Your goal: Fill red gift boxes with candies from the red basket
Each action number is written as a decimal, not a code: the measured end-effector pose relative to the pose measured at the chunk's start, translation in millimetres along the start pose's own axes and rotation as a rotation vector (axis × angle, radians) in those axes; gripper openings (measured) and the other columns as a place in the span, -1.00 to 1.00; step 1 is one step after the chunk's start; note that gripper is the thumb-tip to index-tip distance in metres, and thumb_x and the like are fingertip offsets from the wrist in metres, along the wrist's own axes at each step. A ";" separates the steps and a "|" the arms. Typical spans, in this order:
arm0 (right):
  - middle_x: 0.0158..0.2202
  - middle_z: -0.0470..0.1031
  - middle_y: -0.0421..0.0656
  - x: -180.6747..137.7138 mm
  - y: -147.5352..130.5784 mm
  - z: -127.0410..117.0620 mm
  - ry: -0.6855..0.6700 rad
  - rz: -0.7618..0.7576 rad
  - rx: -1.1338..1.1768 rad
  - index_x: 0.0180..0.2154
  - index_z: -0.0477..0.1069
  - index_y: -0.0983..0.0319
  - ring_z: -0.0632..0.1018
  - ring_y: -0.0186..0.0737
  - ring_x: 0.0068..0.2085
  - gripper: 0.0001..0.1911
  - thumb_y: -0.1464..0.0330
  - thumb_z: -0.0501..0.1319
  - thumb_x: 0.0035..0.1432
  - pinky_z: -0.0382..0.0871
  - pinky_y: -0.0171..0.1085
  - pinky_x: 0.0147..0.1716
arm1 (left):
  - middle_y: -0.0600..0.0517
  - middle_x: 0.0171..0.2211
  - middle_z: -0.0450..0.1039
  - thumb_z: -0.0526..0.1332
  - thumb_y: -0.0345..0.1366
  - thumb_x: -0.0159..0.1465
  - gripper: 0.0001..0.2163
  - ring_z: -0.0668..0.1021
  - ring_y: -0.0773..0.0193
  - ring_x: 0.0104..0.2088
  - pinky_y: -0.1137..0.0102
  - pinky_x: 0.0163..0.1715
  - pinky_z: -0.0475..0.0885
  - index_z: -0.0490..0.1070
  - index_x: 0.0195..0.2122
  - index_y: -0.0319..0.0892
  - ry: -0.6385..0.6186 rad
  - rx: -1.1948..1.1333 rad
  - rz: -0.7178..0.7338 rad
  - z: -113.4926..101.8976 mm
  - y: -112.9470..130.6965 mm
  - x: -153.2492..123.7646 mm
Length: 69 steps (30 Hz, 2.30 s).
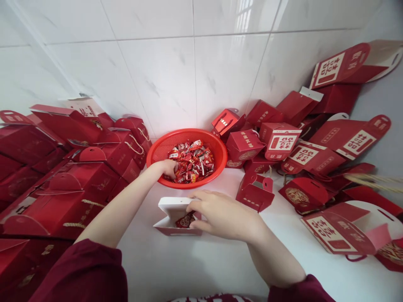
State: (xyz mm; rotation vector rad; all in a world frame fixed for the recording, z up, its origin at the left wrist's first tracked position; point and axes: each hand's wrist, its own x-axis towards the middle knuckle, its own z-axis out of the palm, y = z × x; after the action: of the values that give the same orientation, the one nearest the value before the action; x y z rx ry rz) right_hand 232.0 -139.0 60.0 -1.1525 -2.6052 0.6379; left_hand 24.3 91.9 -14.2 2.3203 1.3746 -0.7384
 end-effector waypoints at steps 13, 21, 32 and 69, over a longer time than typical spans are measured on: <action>-0.04 0.51 -0.03 2.9 1.6 1.6 0.010 -0.006 0.033 -0.08 0.54 0.23 0.57 -0.02 -0.09 -0.78 0.33 0.29 0.24 0.42 -0.16 -0.17 | 0.02 -0.52 0.51 0.31 -0.21 0.02 -0.84 0.49 0.25 -0.47 0.45 -0.38 0.35 0.50 -0.45 -0.20 0.088 -0.139 0.115 7.4 -18.4 17.5; -0.03 0.51 -0.03 2.9 0.7 0.6 0.004 0.008 0.041 -0.09 0.55 0.22 0.57 -0.02 -0.09 -0.79 0.34 0.29 0.23 0.42 -0.16 -0.15 | 0.02 -0.41 0.52 0.26 -0.23 0.07 -0.85 0.49 0.25 -0.41 0.45 -0.38 0.32 0.47 -0.41 -0.20 0.287 -0.316 0.198 2.6 -15.7 11.7; -0.01 0.50 -0.04 3.2 1.4 2.1 0.014 -0.003 0.051 -0.10 0.55 0.23 0.57 -0.01 -0.07 -0.81 0.36 0.29 0.24 0.43 -0.14 -0.15 | -0.04 -0.31 0.59 0.10 -0.23 0.28 -0.79 0.61 0.24 -0.23 0.42 -0.24 0.48 0.47 -0.21 -0.19 0.495 -0.484 0.167 3.9 -9.0 7.6; 0.05 0.45 0.00 0.0 2.9 -1.9 -0.028 -0.018 0.064 -0.02 0.49 0.24 0.53 0.00 0.00 -0.70 0.32 0.35 0.21 0.42 -0.08 -0.01 | -0.08 -0.19 0.58 0.46 -0.05 -0.01 -0.56 0.63 0.13 -0.18 0.35 -0.21 0.58 0.46 -0.23 -0.25 0.158 -0.947 0.156 0.5 -2.6 -12.5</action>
State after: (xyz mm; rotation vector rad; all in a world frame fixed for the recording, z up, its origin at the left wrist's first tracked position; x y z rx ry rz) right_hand 234.6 -136.7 60.2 -1.1082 -2.5949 0.7332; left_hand 16.9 84.2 -7.2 1.6891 1.2018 0.1570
